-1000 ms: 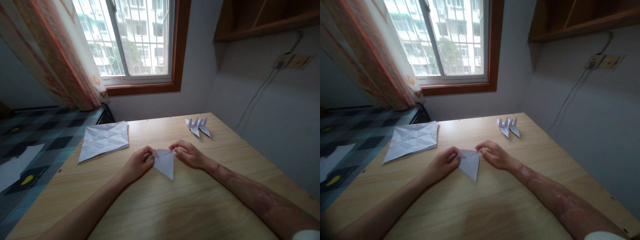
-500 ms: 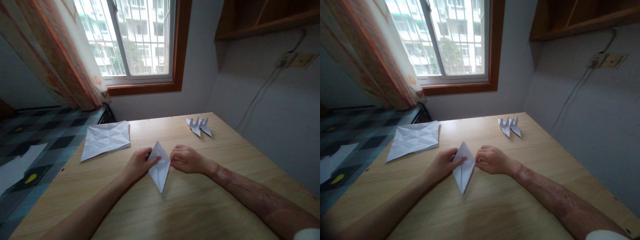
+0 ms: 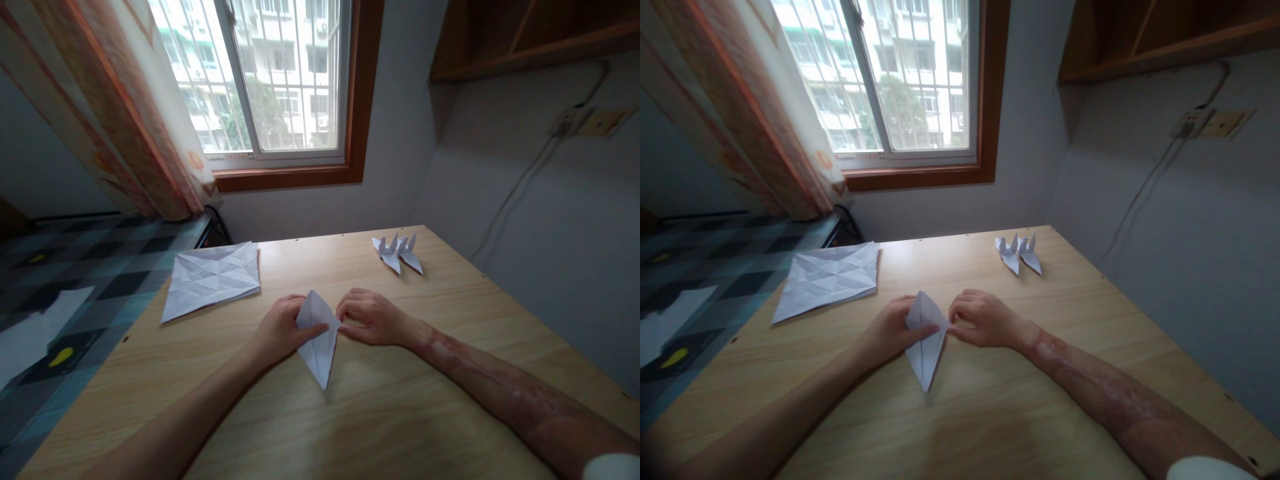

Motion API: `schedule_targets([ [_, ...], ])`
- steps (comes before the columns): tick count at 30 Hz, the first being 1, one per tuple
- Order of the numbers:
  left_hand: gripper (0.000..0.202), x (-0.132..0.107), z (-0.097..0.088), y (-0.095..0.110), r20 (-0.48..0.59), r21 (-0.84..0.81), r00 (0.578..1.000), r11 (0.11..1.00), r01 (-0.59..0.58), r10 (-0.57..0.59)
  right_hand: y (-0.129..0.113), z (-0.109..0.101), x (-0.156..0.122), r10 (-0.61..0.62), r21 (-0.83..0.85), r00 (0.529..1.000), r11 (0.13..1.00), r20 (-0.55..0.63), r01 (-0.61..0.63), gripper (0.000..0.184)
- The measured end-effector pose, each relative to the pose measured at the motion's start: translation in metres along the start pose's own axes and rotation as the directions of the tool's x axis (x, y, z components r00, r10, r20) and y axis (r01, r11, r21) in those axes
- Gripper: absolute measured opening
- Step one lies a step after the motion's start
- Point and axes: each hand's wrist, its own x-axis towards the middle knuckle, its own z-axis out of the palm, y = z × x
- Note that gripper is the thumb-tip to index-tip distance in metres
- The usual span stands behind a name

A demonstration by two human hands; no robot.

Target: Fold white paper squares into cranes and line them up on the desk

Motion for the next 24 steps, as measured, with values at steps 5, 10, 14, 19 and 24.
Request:
schedule_targets([
  [5, 0.033, 0.000, 0.000, -0.001, -0.023, -0.059, 0.999, 0.998, 0.025, -0.026, 0.000, 0.001, 0.000, -0.031, -0.008, 0.999, 0.999, 0.027, 0.032, 0.011],
  [10, 0.036, -0.001, -0.001, 0.001, -0.028, -0.065, 0.999, 0.997, 0.031, -0.033, -0.002, 0.002, -0.001, -0.029, -0.016, 0.999, 0.999, 0.029, 0.030, 0.012],
  [14, 0.043, 0.000, 0.000, -0.001, -0.025, -0.062, 0.999, 0.997, 0.042, -0.044, -0.005, 0.001, 0.000, -0.074, 0.012, 0.997, 0.997, 0.008, 0.074, 0.028],
  [19, 0.047, -0.001, 0.003, -0.010, -0.037, -0.106, 0.996, 0.991, 0.076, -0.080, -0.010, -0.002, 0.000, -0.142, 0.022, 0.989, 0.990, 0.043, 0.141, 0.055],
  [24, 0.053, -0.002, 0.003, -0.014, -0.016, -0.240, 0.990, 0.962, 0.130, -0.138, -0.011, -0.004, -0.001, -0.163, -0.014, 0.979, 0.986, 0.120, 0.166, 0.055],
])
